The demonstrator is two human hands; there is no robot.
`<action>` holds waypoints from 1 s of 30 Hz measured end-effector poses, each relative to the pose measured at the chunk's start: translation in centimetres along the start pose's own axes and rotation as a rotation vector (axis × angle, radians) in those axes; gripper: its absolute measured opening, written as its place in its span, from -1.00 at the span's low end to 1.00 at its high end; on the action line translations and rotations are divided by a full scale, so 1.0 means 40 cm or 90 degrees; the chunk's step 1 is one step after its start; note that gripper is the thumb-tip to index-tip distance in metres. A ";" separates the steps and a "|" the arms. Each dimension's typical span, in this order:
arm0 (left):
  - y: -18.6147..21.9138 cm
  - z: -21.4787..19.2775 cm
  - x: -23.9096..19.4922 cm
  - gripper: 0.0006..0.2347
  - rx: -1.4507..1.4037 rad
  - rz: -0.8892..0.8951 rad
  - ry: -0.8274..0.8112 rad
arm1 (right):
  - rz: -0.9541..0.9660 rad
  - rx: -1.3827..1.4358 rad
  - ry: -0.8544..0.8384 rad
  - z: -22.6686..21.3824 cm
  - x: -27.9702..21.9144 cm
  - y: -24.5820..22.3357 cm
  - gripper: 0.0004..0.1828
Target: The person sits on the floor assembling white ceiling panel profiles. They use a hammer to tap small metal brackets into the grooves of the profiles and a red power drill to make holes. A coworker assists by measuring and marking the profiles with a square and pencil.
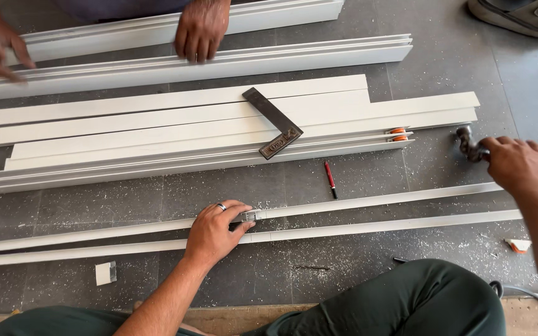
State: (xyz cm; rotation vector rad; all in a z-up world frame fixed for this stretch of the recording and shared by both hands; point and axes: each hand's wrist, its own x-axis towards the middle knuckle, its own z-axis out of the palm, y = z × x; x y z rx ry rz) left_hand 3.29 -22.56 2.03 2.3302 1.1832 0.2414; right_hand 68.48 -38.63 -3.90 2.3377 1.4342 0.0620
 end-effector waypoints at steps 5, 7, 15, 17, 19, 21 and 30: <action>0.006 0.005 0.004 -0.61 0.006 0.081 0.042 | -0.021 0.136 0.247 -0.063 -0.061 0.048 -0.79; 0.008 -0.002 0.009 -0.67 0.022 0.059 -0.006 | -0.024 0.231 0.333 -0.165 -0.110 0.023 -0.76; 0.009 0.003 -0.007 -0.71 0.004 0.093 0.027 | -0.162 0.403 0.412 -0.683 -0.350 -0.284 -0.55; 0.004 0.007 -0.007 -0.71 0.012 0.102 0.021 | -0.256 0.437 0.382 -0.720 -0.370 -0.377 -0.51; 0.002 0.009 -0.011 -0.68 0.013 0.089 0.017 | -0.304 0.417 0.326 -0.723 -0.370 -0.481 -0.59; 0.000 0.011 -0.011 -0.67 0.005 0.086 0.016 | -0.289 0.405 0.198 -0.704 -0.376 -0.591 -0.61; 0.009 0.005 -0.007 -0.73 -0.106 0.018 0.023 | -0.284 0.463 0.259 -0.619 -0.404 -0.745 -0.55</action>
